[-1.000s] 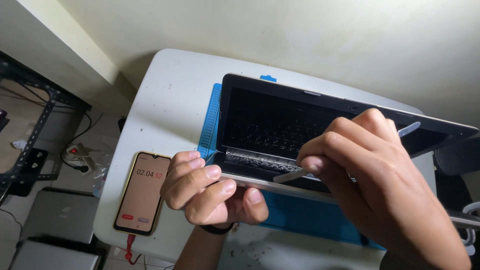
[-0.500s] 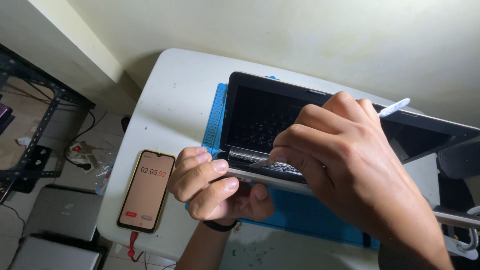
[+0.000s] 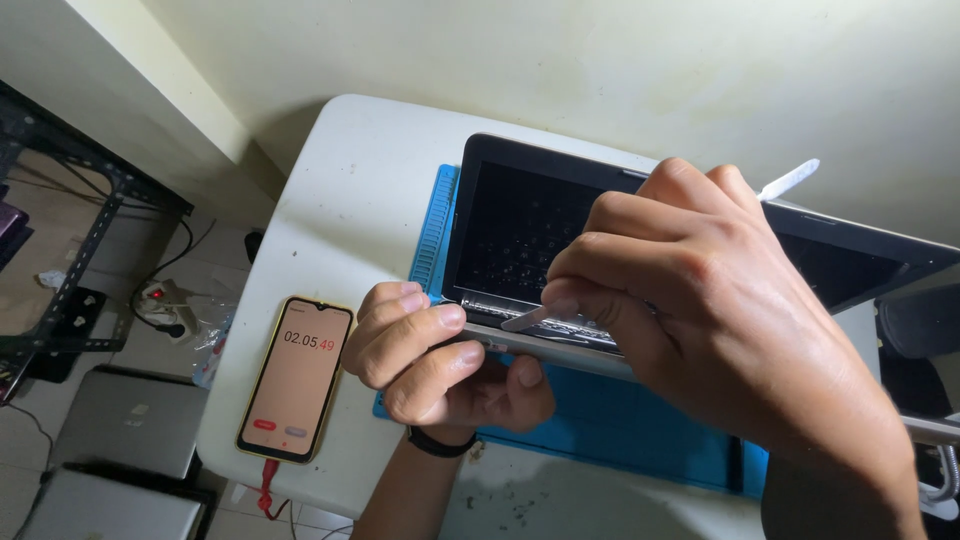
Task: Removing the back cover of a laptop using a plastic pry tool to unclip it and then lifting it off to reveal internal components.
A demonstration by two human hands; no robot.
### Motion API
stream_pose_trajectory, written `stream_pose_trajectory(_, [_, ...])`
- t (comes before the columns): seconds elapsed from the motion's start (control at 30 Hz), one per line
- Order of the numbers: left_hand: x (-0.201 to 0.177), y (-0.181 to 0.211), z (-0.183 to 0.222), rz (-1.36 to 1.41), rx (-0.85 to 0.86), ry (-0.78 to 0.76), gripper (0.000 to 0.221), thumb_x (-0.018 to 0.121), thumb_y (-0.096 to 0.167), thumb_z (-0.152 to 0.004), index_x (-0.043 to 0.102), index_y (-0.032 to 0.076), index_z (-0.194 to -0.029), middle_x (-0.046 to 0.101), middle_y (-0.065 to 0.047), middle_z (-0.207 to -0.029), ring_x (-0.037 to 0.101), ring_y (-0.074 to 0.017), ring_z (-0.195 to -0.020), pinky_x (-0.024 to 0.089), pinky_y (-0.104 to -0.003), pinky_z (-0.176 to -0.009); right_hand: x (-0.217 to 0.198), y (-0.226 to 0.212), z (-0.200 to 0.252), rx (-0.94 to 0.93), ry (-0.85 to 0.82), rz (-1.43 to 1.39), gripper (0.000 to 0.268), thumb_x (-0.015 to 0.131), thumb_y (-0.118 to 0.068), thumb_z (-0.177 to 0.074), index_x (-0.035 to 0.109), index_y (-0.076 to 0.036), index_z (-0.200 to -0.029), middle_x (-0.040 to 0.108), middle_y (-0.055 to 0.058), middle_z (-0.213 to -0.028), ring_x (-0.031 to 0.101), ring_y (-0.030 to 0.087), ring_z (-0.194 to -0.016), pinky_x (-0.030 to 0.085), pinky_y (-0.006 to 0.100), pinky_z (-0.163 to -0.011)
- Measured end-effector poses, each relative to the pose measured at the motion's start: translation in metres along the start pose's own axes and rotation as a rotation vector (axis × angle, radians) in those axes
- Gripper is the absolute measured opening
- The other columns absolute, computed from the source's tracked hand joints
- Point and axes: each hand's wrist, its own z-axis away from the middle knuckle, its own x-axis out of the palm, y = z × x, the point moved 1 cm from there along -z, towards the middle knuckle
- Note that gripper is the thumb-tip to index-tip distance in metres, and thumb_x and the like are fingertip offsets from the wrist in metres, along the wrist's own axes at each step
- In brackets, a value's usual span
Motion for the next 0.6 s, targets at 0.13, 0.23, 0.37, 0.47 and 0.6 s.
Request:
stream_pose_trajectory(0.13, [0.0, -0.001, 0.0, 0.008, 0.003, -0.007, 0.03, 0.06, 0.043, -0.086, 0.049, 0.019, -0.1, 0.057, 0.002, -0.1, 0.053, -0.0184, -0.093, 0.048, -0.035, -0.08, -0.001, 0.003, -0.005, -0.052, -0.028, 0.011, 0.025, 0.061, -0.022, -0.1, 0.069, -0.022, -0.076, 0.058, -0.007, -0.073, 0.043, 0.024, -0.075, 0.029, 0.041, -0.068])
stream_pose_trajectory(0.23, [-0.004, -0.001, 0.0, -0.015, 0.005, -0.045, 0.03, 0.059, 0.043, -0.087, 0.049, 0.018, -0.099, 0.056, 0.001, -0.099, 0.053, -0.0187, -0.092, 0.049, -0.037, -0.079, -0.003, 0.003, -0.007, -0.093, -0.022, 0.009, 0.026, 0.061, -0.024, -0.101, 0.068, -0.02, -0.076, 0.059, -0.005, -0.074, 0.041, 0.025, -0.074, 0.028, 0.042, -0.07])
stream_pose_trajectory(0.37, [-0.009, 0.004, -0.004, -0.067, -0.012, -0.199, 0.027, 0.052, 0.045, -0.092, 0.057, 0.02, -0.097, 0.047, 0.002, -0.105, 0.047, -0.0181, -0.091, 0.049, -0.039, -0.075, -0.007, -0.002, -0.005, -0.174, 0.012, 0.107, 0.023, 0.061, -0.017, -0.102, 0.064, -0.018, -0.079, 0.056, -0.005, -0.079, 0.044, 0.027, -0.076, 0.028, 0.043, -0.07])
stream_pose_trajectory(0.47, [-0.01, 0.009, -0.004, -0.09, -0.064, -0.213, 0.027, 0.049, 0.048, -0.094, 0.059, 0.024, -0.091, 0.04, 0.004, -0.101, 0.045, -0.0154, -0.087, 0.049, -0.036, -0.077, -0.011, -0.014, -0.002, -0.192, 0.046, 0.235, 0.03, 0.064, -0.021, -0.106, 0.057, -0.018, -0.077, 0.051, -0.006, -0.078, 0.046, 0.026, -0.081, 0.031, 0.044, -0.075])
stream_pose_trajectory(0.6, [-0.002, 0.01, -0.005, -0.092, -0.085, -0.176, 0.024, 0.048, 0.046, -0.093, 0.055, 0.023, -0.092, 0.04, 0.002, -0.1, 0.046, -0.0183, -0.093, 0.046, -0.037, -0.078, -0.009, -0.019, 0.005, -0.167, 0.132, 0.443, 0.04, 0.066, -0.028, -0.116, 0.052, -0.018, -0.08, 0.047, -0.005, -0.08, 0.047, 0.027, -0.085, 0.032, 0.043, -0.078])
